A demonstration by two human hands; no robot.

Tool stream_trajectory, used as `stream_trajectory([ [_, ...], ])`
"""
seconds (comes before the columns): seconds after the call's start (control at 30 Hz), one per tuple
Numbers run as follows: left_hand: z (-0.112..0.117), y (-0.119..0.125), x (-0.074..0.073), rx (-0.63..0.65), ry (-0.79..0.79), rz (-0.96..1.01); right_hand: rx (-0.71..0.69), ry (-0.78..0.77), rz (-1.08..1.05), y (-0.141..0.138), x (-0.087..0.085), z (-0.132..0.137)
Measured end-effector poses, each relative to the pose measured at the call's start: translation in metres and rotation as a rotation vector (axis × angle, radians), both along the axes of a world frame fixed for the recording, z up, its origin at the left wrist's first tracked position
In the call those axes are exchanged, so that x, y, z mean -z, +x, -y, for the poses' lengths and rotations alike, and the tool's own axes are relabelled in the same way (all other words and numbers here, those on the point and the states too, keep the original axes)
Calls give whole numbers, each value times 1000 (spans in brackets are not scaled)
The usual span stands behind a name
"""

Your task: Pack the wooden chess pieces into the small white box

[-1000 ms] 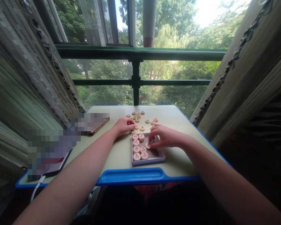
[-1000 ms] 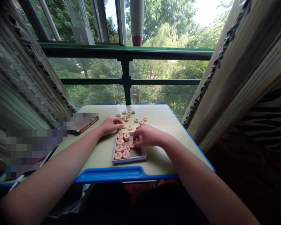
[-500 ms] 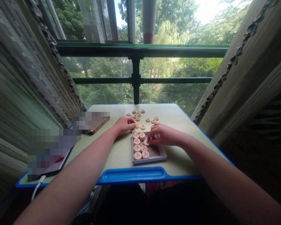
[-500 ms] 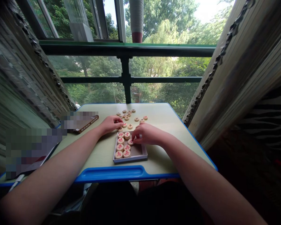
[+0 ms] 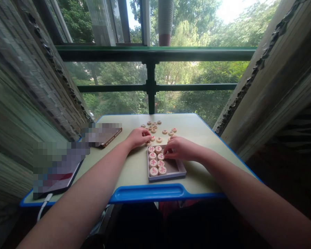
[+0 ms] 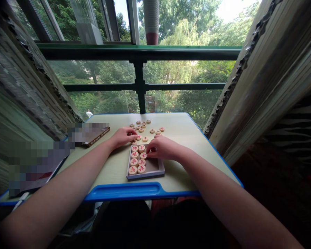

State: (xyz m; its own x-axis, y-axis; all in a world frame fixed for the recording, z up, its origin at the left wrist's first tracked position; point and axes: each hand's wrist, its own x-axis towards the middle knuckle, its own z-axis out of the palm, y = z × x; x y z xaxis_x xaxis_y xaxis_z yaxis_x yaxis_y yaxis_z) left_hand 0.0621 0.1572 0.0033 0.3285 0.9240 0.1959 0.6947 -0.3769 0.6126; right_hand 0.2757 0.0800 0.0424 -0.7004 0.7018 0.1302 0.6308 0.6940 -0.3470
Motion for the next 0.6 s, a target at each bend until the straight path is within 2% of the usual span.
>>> stream_trajectory([
  [0.6,-1,0,0,10,35,-41,-53,64,-15,-3,6,-2],
])
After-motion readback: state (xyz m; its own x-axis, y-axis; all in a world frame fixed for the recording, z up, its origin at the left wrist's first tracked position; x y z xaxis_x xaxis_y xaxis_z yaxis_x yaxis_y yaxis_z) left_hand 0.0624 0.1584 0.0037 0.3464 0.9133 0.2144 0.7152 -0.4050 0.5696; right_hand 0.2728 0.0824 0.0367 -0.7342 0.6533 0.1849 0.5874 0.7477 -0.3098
